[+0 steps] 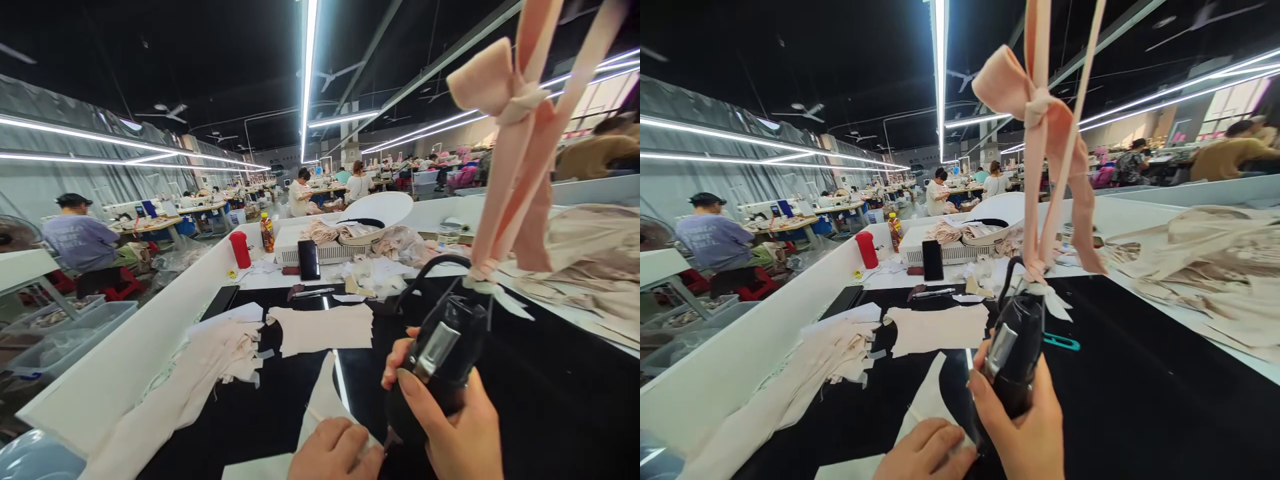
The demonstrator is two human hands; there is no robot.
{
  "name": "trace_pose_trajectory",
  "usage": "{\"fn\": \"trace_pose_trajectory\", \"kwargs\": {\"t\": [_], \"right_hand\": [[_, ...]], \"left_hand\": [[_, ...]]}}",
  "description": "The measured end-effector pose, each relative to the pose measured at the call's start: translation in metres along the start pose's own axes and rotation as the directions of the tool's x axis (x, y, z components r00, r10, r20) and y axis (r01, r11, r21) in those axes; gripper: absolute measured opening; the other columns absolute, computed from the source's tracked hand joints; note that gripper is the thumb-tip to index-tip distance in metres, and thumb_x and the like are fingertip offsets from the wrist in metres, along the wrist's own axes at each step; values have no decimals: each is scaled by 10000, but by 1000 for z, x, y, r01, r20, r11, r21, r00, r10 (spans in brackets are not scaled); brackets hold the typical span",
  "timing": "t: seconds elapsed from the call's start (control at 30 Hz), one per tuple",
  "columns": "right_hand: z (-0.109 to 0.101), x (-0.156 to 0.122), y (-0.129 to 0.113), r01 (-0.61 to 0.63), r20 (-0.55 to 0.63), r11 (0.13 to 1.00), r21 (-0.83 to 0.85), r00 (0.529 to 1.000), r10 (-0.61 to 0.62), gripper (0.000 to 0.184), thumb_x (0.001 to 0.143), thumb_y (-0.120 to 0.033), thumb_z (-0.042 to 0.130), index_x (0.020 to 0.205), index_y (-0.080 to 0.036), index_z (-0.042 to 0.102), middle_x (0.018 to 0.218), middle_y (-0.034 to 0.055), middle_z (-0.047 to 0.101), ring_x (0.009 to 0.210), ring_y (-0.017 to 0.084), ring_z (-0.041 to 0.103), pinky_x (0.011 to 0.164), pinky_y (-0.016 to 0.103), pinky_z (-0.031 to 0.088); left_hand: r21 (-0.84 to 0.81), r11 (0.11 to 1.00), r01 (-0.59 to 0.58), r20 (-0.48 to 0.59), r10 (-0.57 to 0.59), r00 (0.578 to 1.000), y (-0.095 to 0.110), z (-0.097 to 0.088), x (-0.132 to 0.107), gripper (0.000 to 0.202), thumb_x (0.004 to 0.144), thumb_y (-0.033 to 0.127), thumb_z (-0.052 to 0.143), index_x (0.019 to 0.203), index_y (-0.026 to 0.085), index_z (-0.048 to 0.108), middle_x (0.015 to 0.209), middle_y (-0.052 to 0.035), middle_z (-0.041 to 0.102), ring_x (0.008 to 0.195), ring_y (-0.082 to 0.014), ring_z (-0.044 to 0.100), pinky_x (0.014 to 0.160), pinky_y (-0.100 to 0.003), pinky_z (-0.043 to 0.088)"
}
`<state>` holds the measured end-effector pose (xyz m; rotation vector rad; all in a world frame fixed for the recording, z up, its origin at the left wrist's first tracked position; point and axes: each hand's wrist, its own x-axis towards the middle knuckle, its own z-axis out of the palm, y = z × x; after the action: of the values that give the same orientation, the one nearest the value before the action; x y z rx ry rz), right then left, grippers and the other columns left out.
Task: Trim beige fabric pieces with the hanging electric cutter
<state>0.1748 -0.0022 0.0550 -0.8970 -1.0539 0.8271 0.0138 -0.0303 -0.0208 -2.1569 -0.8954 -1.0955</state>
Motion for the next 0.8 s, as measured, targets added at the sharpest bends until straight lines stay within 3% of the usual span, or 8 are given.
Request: {"fn": "trace_pose_trajectory", "kwargs": {"t": [0.1,0.27,0.37,0.53,0.8], "right_hand": [[10,-5,-11,16,27,996,85,999,-19,332,860,-399,844,1115,-289,662,874,-14,715,671,155,667,638,241,588],[17,-9,-17,-5,3,992,129,1000,5,324,876,-349,829,1141,-291,653,879,-22,699,684,144,649,639,236,570],[13,-8,-14,1,27,989,150,1000,-5,332,886,-350,833,1162,-297,655,884,-17,703,674,143,651,594,222,569],[5,-1,-8,71,117,989,133,989,-86,291,907,-332,833,1141,-288,665,890,-3,727,676,157,694,649,255,622],[18,9,-6,75,67,983,170,994,-88,308,878,-344,851,1110,-276,660,867,-9,726,652,156,677,637,267,605]], "left_hand": [[6,1000,-27,83,26,996,-7,-15,-2,432,1160,325,326,1026,218,722,934,-11,770,800,-161,743,744,-242,627],[26,999,-30,206,24,978,-8,-16,-16,339,1136,306,389,1148,232,719,1071,-41,754,955,-198,744,836,-289,640],[53,998,-40,213,28,977,-9,-15,-23,363,1140,348,368,1181,270,721,1109,-47,743,988,-210,739,850,-316,650],[50,999,-20,248,7,969,-12,-14,-30,317,1125,373,431,1234,301,720,1157,-53,733,1030,-212,742,891,-323,655],[20,999,-37,324,29,946,-13,-13,-42,295,1041,414,630,1302,292,695,1218,-83,687,1084,-242,724,935,-372,657]]}}
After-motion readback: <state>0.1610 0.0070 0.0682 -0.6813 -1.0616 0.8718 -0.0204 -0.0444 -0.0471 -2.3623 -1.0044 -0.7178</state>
